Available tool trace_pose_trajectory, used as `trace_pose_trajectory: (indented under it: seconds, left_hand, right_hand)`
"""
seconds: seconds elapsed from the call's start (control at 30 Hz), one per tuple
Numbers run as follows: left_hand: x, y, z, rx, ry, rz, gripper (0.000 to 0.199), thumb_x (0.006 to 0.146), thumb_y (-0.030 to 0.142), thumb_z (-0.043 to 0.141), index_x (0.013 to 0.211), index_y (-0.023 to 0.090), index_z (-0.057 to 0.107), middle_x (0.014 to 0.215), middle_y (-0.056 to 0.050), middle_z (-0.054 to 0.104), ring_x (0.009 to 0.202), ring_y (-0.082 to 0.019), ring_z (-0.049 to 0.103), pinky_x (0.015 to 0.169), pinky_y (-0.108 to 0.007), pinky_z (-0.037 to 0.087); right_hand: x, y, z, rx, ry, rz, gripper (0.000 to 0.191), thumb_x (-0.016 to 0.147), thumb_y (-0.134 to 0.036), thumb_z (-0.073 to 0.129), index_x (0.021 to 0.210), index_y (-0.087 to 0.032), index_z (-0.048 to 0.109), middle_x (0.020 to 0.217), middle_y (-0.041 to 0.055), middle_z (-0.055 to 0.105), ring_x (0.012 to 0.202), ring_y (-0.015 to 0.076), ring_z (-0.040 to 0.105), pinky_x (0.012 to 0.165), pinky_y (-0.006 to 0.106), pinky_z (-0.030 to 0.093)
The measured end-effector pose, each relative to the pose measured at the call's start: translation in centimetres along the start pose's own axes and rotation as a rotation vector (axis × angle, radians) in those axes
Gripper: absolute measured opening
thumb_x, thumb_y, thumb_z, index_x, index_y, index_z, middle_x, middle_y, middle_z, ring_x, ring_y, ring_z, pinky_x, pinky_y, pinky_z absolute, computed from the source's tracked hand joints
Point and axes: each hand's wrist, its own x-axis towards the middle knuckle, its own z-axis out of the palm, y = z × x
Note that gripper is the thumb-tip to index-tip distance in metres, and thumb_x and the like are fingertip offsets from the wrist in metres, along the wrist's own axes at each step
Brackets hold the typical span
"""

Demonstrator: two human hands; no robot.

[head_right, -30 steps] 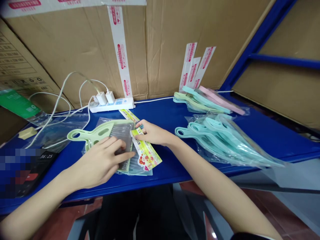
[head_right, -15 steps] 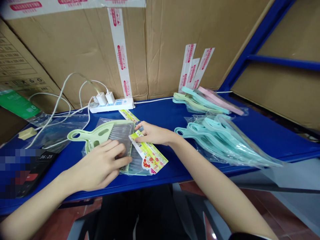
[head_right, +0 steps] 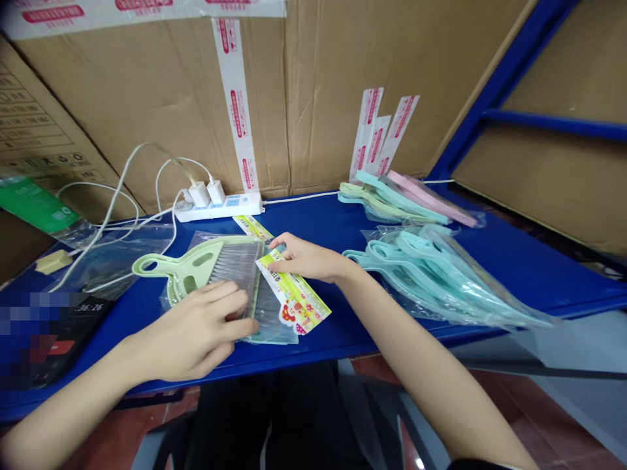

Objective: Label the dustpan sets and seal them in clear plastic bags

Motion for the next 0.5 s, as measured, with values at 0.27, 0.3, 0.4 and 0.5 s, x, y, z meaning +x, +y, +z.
trace_pose_trajectory:
  seconds: [0.27, 0.3, 0.4, 0.5]
  left_hand:
    - [0.12, 0.00, 0.32, 0.053, 0.016, -0.013, 0.009, 0.078, 0.014, 0.047, 0.077, 0.020, 0.054, 0.073, -0.002, 0.049, 0.068, -0.019, 0.045, 0.059, -0.031, 0.038]
    - [0.14, 0.03, 0.36, 0.060, 0.012, -0.024, 0.008, 0.077, 0.014, 0.048, 0.076, 0.020, 0.053, 0.073, -0.002, 0.050, 0.068, -0.019, 0.045, 0.059, -0.031, 0.038]
    - [0.13, 0.13, 0.48, 0.074, 0.002, -0.042, 0.007, 0.075, 0.014, 0.047, 0.076, 0.020, 0.051, 0.071, -0.002, 0.052, 0.067, -0.019, 0.047, 0.058, -0.032, 0.039]
    - [0.11, 0.16, 0.62, 0.084, 0.011, -0.034, 0.008, 0.075, 0.014, 0.046, 0.076, 0.021, 0.049, 0.069, -0.001, 0.053, 0.065, -0.019, 0.048, 0.057, -0.031, 0.039]
  right_hand:
    - [-0.38, -0.20, -0.14, 0.036, -0.145, 0.010, 0.047, 0.075, -0.037, 0.076, 0.104, -0.022, 0.042, 0.064, -0.0097, 0.062, 0.055, 0.0122, 0.063, 0.053, 0.025, 0.050]
    - [-0.39, -0.20, -0.12, 0.025, -0.153, 0.011, 0.046, 0.075, -0.037, 0.076, 0.103, -0.022, 0.042, 0.062, -0.0102, 0.061, 0.055, 0.0123, 0.063, 0.052, 0.025, 0.050]
    - [-0.32, -0.12, -0.05, 0.008, -0.147, 0.017, 0.043, 0.076, -0.034, 0.075, 0.101, -0.022, 0.043, 0.060, -0.0110, 0.060, 0.053, 0.0121, 0.062, 0.052, 0.026, 0.049]
    - [-0.19, -0.07, 0.06, 0.040, -0.088, 0.019, 0.039, 0.076, -0.029, 0.074, 0.100, -0.022, 0.044, 0.063, -0.0105, 0.060, 0.053, 0.0105, 0.060, 0.055, 0.026, 0.051]
